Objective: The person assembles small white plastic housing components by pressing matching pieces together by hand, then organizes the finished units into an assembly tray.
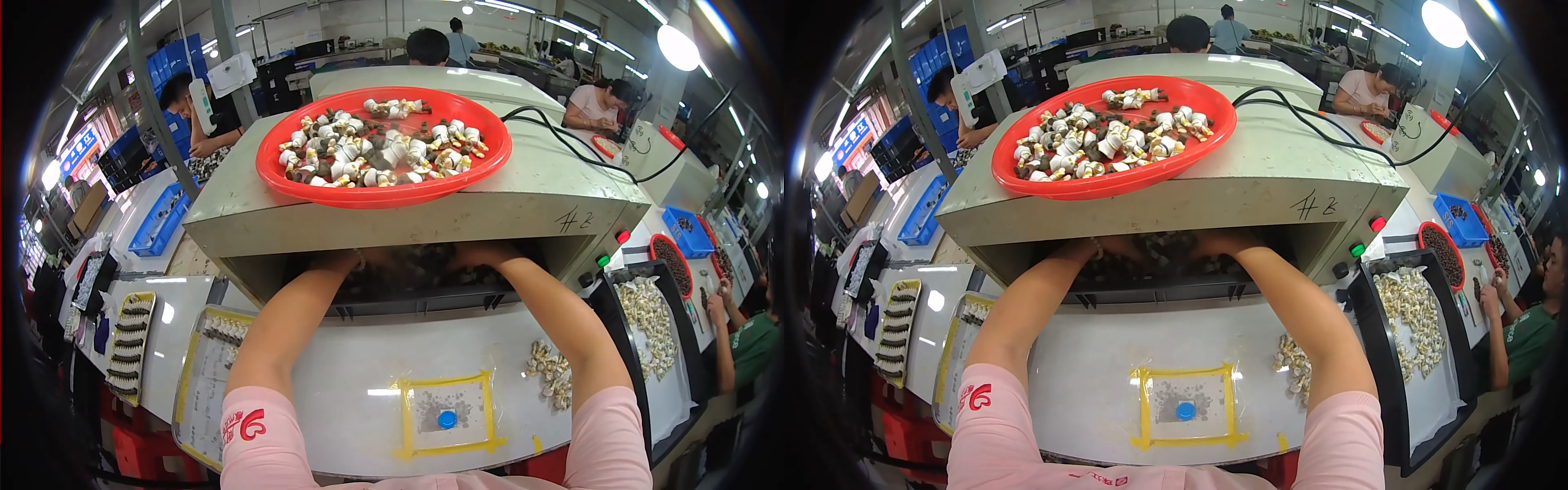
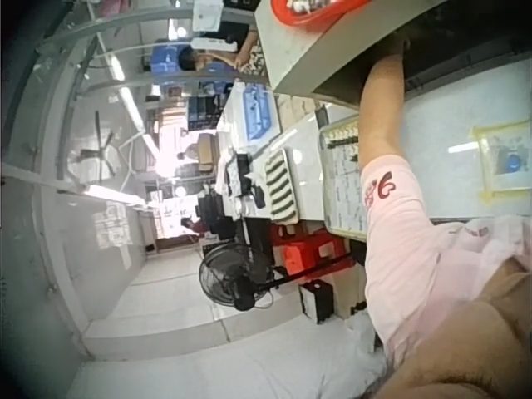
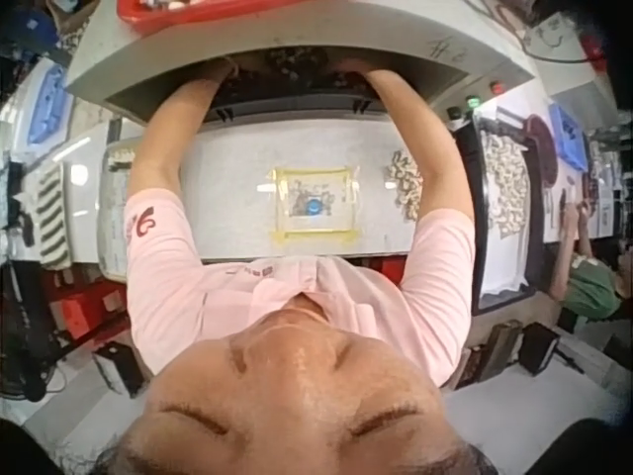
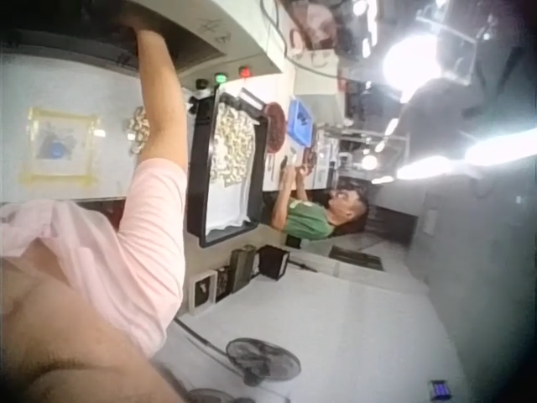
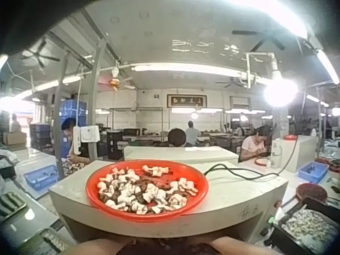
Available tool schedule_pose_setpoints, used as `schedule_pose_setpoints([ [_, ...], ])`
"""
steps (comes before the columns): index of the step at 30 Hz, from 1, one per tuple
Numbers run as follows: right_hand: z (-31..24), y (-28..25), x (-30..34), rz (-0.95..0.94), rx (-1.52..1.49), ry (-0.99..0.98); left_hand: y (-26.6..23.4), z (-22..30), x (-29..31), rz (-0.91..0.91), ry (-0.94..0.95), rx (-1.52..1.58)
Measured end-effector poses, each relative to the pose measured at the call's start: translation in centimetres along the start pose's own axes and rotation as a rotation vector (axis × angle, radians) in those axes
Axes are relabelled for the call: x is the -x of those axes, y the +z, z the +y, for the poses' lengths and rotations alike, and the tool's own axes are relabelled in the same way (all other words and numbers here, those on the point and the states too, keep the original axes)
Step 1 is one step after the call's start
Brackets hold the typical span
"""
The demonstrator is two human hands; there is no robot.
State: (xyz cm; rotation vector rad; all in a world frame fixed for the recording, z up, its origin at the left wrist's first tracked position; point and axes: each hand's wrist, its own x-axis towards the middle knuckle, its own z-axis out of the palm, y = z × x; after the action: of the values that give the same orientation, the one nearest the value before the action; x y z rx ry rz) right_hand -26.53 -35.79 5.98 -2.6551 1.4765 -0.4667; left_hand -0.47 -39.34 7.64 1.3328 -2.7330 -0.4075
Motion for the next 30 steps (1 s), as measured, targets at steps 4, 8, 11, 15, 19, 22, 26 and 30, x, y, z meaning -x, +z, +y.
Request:
schedule_pose_setpoints([
  [4, 1.2, -1.4, -0.4, -0.181, -0.111, 0.143, -1.8, -2.6, -0.3, -0.03, 0.012, 0.001],
  [8, -0.9, -1.1, -0.5, -0.028, -0.09, 0.095, -0.1, 0.4, -1.5, -0.057, 0.006, -0.004],
  [11, -1.7, -1.6, -0.5, -0.092, -0.108, 0.101, 1.8, 2.6, -2.2, -0.078, 0.024, 0.003],
  [15, -2.8, -1.8, -0.9, -0.219, -0.164, 0.084, 1.8, 1.7, -1.5, -0.109, 0.023, 0.004],
  [19, -3.4, -2.4, -1.2, -0.338, -0.21, 0.071, 2.1, 2.5, -2.4, -0.133, 0.034, 0.003],
  [22, -4.3, -3.2, -1.2, -0.337, -0.213, 0.052, 2.1, 1.9, -2.2, -0.149, 0.034, 0.002],
  [26, -5.2, -4.0, -1.1, -0.274, -0.377, 0.1, 1.8, 1.2, -2.2, -0.168, 0.032, 0.005],
  [30, -3.0, -2.0, -1.2, -0.42, -0.551, 0.241, 1.6, 1.5, -2.8, -0.194, 0.028, 0.008],
])
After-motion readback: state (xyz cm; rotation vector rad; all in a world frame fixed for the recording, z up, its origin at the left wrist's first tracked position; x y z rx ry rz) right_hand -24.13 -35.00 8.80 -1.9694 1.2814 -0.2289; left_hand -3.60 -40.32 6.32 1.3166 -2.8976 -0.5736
